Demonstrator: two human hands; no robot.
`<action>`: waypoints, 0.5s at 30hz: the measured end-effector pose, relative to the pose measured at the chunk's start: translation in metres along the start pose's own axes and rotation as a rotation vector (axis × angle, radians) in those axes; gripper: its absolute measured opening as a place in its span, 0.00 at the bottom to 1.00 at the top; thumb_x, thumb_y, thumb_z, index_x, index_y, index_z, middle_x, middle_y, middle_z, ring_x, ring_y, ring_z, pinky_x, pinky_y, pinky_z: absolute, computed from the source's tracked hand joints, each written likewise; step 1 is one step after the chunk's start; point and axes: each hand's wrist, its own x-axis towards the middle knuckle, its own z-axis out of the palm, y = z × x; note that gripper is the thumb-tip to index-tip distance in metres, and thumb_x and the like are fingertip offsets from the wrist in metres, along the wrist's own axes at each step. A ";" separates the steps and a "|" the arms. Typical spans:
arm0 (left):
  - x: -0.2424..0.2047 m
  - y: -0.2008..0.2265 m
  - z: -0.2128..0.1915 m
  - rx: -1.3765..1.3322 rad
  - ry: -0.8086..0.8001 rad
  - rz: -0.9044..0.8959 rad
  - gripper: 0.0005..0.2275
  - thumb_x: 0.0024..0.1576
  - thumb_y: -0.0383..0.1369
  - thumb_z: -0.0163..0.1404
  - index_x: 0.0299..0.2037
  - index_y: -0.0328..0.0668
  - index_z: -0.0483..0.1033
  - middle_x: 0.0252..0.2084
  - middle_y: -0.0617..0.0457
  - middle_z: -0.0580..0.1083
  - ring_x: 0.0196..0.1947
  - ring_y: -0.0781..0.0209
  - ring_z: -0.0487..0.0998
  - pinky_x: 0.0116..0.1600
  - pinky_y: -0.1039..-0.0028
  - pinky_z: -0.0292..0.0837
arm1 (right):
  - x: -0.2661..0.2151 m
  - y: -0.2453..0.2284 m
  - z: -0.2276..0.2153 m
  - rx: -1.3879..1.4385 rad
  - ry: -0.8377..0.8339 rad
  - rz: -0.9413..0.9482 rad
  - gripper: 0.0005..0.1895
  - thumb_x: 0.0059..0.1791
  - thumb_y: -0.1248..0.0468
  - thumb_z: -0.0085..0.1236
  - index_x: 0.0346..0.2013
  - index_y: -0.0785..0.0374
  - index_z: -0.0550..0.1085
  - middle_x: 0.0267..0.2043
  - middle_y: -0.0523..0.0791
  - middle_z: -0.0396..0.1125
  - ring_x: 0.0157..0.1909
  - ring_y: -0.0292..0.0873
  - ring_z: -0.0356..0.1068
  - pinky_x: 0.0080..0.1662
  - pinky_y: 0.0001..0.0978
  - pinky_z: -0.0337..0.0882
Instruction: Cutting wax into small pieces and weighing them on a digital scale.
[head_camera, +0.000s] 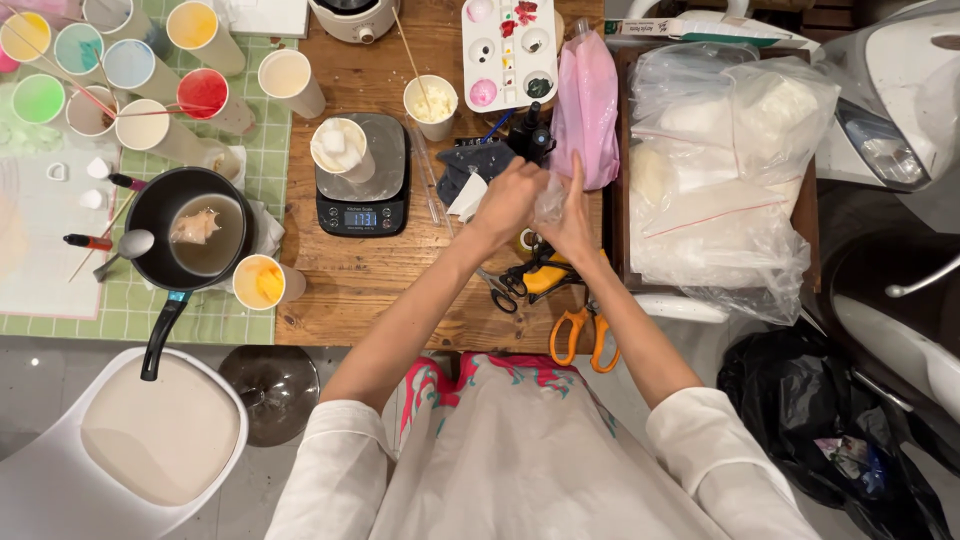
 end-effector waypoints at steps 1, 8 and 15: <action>-0.001 -0.003 0.004 0.000 -0.001 -0.005 0.16 0.35 0.15 0.56 0.36 0.31 0.81 0.43 0.38 0.76 0.45 0.42 0.78 0.54 0.58 0.75 | 0.000 -0.001 -0.001 0.002 -0.004 0.002 0.77 0.34 0.63 0.80 0.77 0.55 0.27 0.67 0.58 0.62 0.68 0.60 0.66 0.68 0.53 0.64; 0.017 -0.016 0.057 0.209 -0.196 -0.051 0.15 0.36 0.19 0.60 0.36 0.26 0.78 0.42 0.38 0.75 0.46 0.41 0.78 0.46 0.58 0.79 | 0.011 -0.013 -0.006 -0.135 -0.113 0.045 0.79 0.30 0.64 0.83 0.74 0.59 0.27 0.69 0.63 0.54 0.67 0.62 0.60 0.65 0.56 0.61; 0.017 -0.018 0.085 0.207 -0.138 -0.171 0.16 0.40 0.20 0.60 0.40 0.31 0.76 0.49 0.37 0.70 0.44 0.39 0.78 0.45 0.57 0.78 | -0.003 -0.008 -0.003 0.035 0.037 -0.033 0.74 0.35 0.65 0.78 0.76 0.61 0.29 0.67 0.61 0.61 0.68 0.60 0.65 0.66 0.48 0.66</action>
